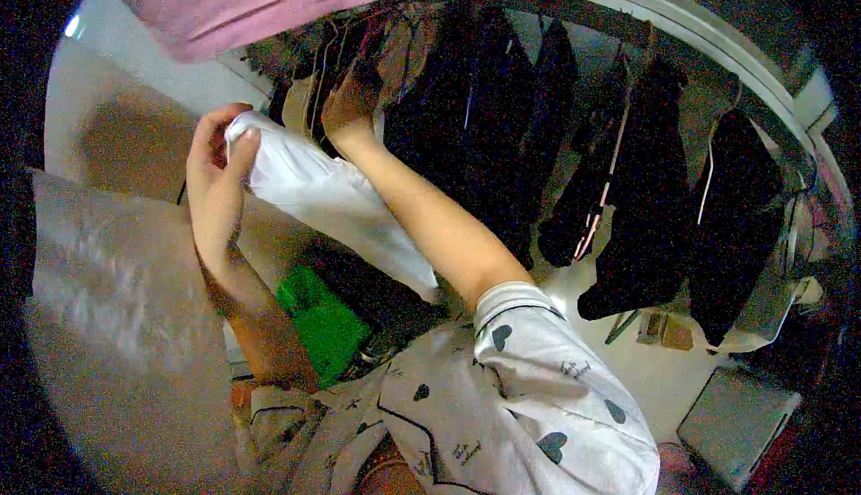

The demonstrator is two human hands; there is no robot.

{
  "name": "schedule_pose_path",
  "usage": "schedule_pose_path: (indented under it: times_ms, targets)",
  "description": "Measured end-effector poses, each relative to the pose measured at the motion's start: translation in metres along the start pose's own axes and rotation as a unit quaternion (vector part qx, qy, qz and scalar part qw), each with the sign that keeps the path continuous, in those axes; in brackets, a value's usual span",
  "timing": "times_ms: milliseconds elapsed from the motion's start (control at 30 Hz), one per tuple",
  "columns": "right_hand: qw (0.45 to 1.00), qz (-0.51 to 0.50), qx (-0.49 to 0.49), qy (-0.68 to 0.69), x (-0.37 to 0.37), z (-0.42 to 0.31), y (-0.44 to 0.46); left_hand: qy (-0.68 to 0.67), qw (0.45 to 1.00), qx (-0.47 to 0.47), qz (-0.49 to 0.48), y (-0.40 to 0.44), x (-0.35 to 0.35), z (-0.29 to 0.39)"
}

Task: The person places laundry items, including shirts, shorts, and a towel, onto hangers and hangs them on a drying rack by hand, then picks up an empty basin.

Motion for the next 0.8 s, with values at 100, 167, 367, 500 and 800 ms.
schedule_pose_path:
  times_ms: [100, 167, 367, 500, 800]
  targets:
    - [0.99, 0.14, -0.026, -0.002, 0.025, 0.033, 0.029, 0.046, 0.999, 0.01, -0.024, 0.009, 0.011, 0.002]
    - [0.983, 0.184, -0.002, -0.009, 0.034, 0.039, 0.041, 0.07, 0.997, -0.003, -0.035, 0.013, 0.013, 0.0]
    - [0.961, 0.273, -0.044, -0.002, 0.066, 0.075, 0.074, 0.049, 0.998, 0.035, -0.028, 0.024, 0.023, -0.005]
    - [0.954, 0.282, -0.073, 0.064, 0.05, 0.062, 0.07, 0.077, 0.995, 0.026, -0.056, 0.026, 0.021, -0.011]
    - [0.946, 0.295, -0.117, 0.06, 0.043, 0.052, 0.069, 0.074, 0.995, 0.036, -0.05, 0.026, 0.016, -0.014]
Point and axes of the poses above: each hand's wrist, its own y-axis towards the middle knuckle, its own x-axis out of the palm, z = x × y, the point moved 2 cm from there along y, towards the middle knuckle, and after that the axes turned 5 degrees about x, right-handed, at the moved point
